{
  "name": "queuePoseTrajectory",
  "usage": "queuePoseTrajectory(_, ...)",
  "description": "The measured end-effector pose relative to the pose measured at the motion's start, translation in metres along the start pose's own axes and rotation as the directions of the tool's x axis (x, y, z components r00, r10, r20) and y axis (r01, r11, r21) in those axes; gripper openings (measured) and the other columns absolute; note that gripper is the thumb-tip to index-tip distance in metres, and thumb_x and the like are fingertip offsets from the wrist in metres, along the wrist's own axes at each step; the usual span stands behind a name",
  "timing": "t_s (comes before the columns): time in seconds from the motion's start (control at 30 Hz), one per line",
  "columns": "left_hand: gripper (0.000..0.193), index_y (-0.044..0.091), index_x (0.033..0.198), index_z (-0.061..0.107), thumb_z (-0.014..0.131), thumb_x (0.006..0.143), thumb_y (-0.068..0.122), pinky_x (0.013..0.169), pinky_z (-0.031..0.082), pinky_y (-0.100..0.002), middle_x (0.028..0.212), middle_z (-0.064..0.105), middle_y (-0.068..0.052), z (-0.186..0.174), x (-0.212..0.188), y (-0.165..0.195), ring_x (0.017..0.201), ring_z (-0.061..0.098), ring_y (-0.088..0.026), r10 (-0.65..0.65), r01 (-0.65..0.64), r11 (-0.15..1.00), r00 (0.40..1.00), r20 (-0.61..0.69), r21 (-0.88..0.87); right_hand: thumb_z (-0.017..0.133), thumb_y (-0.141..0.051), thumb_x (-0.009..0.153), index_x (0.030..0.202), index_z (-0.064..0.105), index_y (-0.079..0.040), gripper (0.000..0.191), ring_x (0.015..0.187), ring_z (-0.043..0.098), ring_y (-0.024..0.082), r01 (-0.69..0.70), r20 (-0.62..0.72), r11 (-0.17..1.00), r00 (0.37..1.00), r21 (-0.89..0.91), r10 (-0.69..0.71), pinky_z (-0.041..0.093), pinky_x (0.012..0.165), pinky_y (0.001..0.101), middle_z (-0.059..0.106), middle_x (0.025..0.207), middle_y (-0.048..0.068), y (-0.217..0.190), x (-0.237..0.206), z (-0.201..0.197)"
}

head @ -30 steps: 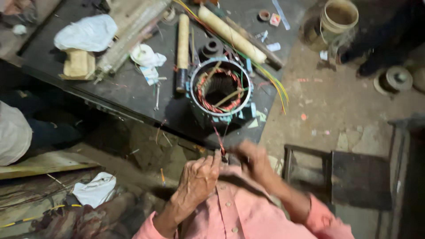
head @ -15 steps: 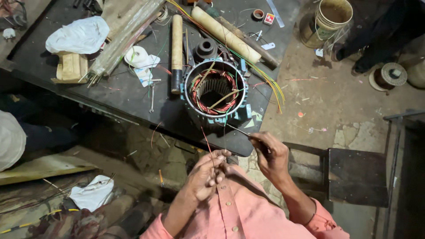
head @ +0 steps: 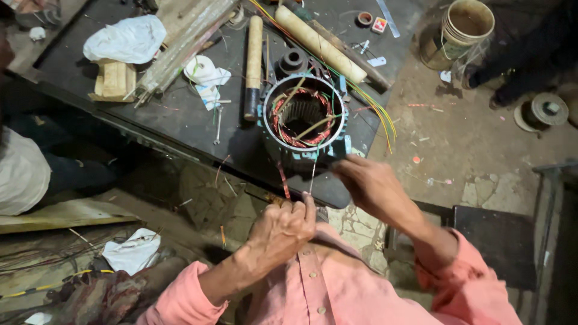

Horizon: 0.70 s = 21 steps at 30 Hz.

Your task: The person uses a hammer to repeatedly tap a thin copper wire held in the left hand, likely to straighten or shape it for insertion into a motor stator. The person then uses a wooden stick to push the wire into the stator slots.

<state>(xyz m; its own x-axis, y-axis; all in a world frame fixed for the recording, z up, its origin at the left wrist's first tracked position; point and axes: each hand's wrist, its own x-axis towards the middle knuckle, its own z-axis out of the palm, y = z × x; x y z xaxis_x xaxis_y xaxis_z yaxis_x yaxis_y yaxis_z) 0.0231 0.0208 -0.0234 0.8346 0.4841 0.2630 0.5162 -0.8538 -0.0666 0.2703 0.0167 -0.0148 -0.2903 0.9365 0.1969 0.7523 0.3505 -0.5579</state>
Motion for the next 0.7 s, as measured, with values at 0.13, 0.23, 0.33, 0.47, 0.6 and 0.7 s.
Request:
queuePoseTrajectory(0.13,0.054,-0.018,0.113,0.064,0.065,0.069,0.013,0.049,0.054,-0.029,0.078,0.070,-0.015,0.001,0.003,0.006,0.061,0.068,-0.019,-0.041,0.042,0.999,0.997,0.058,-0.005,0.063,-0.004,0.077,0.106,0.066,0.001,0.030,0.089,0.067,0.044,0.270,0.007,0.963,0.963,0.011,-0.271,0.055,0.074,0.0458,0.066,0.100,0.022,0.015,0.002,0.042)
queuePoseTrajectory(0.23,0.050,-0.017,0.116,0.064,0.067,0.075,0.012,0.048,0.053,-0.031,0.076,0.069,-0.013,0.006,-0.001,0.007,0.062,0.068,-0.020,-0.073,0.075,0.996,0.996,0.045,-0.052,0.064,-0.001,0.078,0.099,0.067,0.001,0.021,0.084,0.065,0.045,0.065,0.015,0.998,0.998,-0.020,-0.065,0.053,0.071,0.0472,0.065,0.092,0.022,0.025,-0.004,0.060)
queuePoseTrajectory(0.33,0.047,-0.014,0.117,0.064,0.065,0.076,0.010,0.049,0.053,-0.034,0.077,0.069,-0.012,0.010,-0.005,0.005,0.065,0.069,-0.022,-0.132,0.133,0.984,0.991,0.019,-0.119,0.064,-0.001,0.079,0.100,0.066,0.002,0.021,0.085,0.065,0.045,0.042,-0.058,0.999,0.997,0.010,-0.041,0.053,0.071,0.0468,0.065,0.095,0.024,0.028,-0.009,0.065)
queuePoseTrajectory(0.47,0.044,-0.013,0.117,0.064,0.063,0.080,0.010,0.051,0.054,-0.035,0.079,0.069,-0.013,0.014,-0.009,0.006,0.065,0.069,-0.024,-0.157,0.159,0.964,0.987,0.025,-0.211,0.062,-0.001,0.084,0.104,0.068,0.001,0.021,0.081,0.067,0.042,0.100,-0.204,0.990,0.976,0.096,-0.079,0.054,0.069,0.0439,0.066,0.095,0.021,0.023,-0.017,0.069)
queuePoseTrajectory(0.6,0.040,-0.011,0.120,0.065,0.062,0.084,0.008,0.053,0.054,-0.036,0.083,0.069,-0.013,0.016,-0.013,0.004,0.069,0.071,-0.025,-0.253,0.231,0.924,0.967,-0.032,-0.305,0.087,-0.036,0.070,0.097,0.066,-0.001,0.049,0.080,0.063,0.042,0.072,-0.139,0.996,0.988,0.053,-0.064,0.051,0.070,0.0440,0.062,0.088,0.019,0.016,-0.020,0.077)
queuePoseTrajectory(0.7,0.040,-0.008,0.119,0.066,0.064,0.083,0.009,0.055,0.055,-0.039,0.082,0.068,-0.013,0.013,-0.017,0.005,0.066,0.069,-0.027,-0.290,0.265,0.887,0.957,-0.009,-0.379,0.063,0.005,0.084,0.107,0.071,-0.006,0.027,0.080,0.067,0.034,0.133,-0.217,0.969,0.972,0.210,-0.086,0.053,0.069,0.0403,0.064,0.090,0.015,0.008,-0.017,0.079)
